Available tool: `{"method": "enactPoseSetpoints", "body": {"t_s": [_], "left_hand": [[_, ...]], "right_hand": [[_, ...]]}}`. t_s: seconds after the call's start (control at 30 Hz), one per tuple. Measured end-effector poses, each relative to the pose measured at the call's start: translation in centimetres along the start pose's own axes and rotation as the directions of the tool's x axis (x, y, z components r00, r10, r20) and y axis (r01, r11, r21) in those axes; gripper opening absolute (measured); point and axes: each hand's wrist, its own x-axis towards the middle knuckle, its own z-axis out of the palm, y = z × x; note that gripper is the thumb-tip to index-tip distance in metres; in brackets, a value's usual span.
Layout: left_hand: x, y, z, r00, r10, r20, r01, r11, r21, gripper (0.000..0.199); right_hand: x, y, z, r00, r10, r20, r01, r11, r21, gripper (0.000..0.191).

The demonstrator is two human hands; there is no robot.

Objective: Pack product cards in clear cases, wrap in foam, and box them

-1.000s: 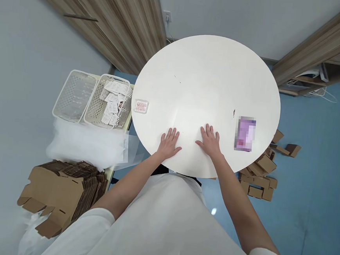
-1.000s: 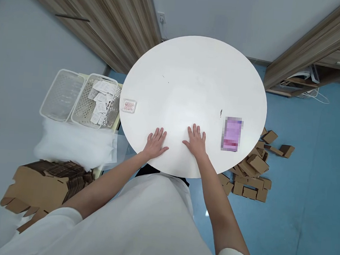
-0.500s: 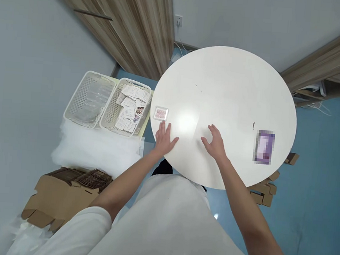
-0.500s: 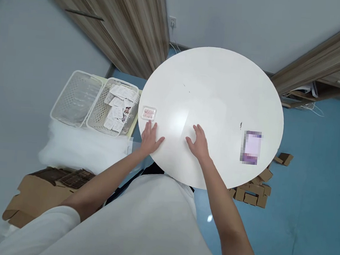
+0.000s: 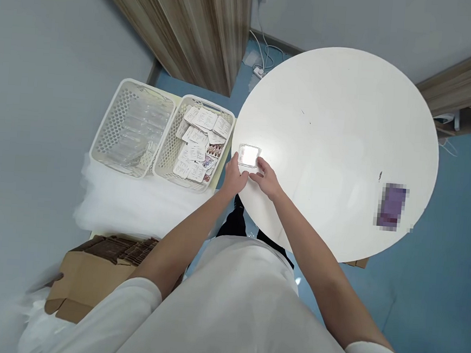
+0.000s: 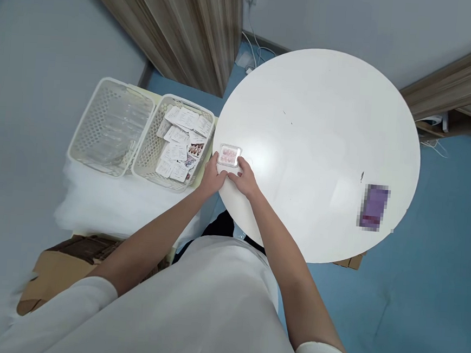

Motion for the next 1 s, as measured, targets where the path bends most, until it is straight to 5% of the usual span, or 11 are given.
{"method": "enactPoseSetpoints", "body": {"t_s": [0.2,0.4,0.73,1.0], "left_hand": [[-0.1,-0.7,0.2,0.999,0.041,0.024,-0.041,0.999,-0.007,0.065],[-2.8,1.5,1.7,0.996,0.08,0.048,-0.075,0.993,-0.088,0.06],[-11.4,5.9,9.9,0.943,0.237,0.233,-0.219,0.971,-0.1,0.049],[-16.6,6.0,15.4,0.908,0.197,0.37,-0.22,0.975,0.019,0.049]], "right_hand": [[0.2,0.9,0.0,0.999,-0.044,0.007,0.044,0.999,0.004,0.065],[-3.4,2.2,-3.1,0.995,-0.061,-0.081,0.062,0.998,0.016,0.063],[-15.7,8.9,-13.1,0.975,-0.107,-0.196,0.102,0.994,-0.034,0.048],[-20.6,15.7,-15.9,0.976,-0.122,-0.182,0.106,0.99,-0.097,0.046]]}}
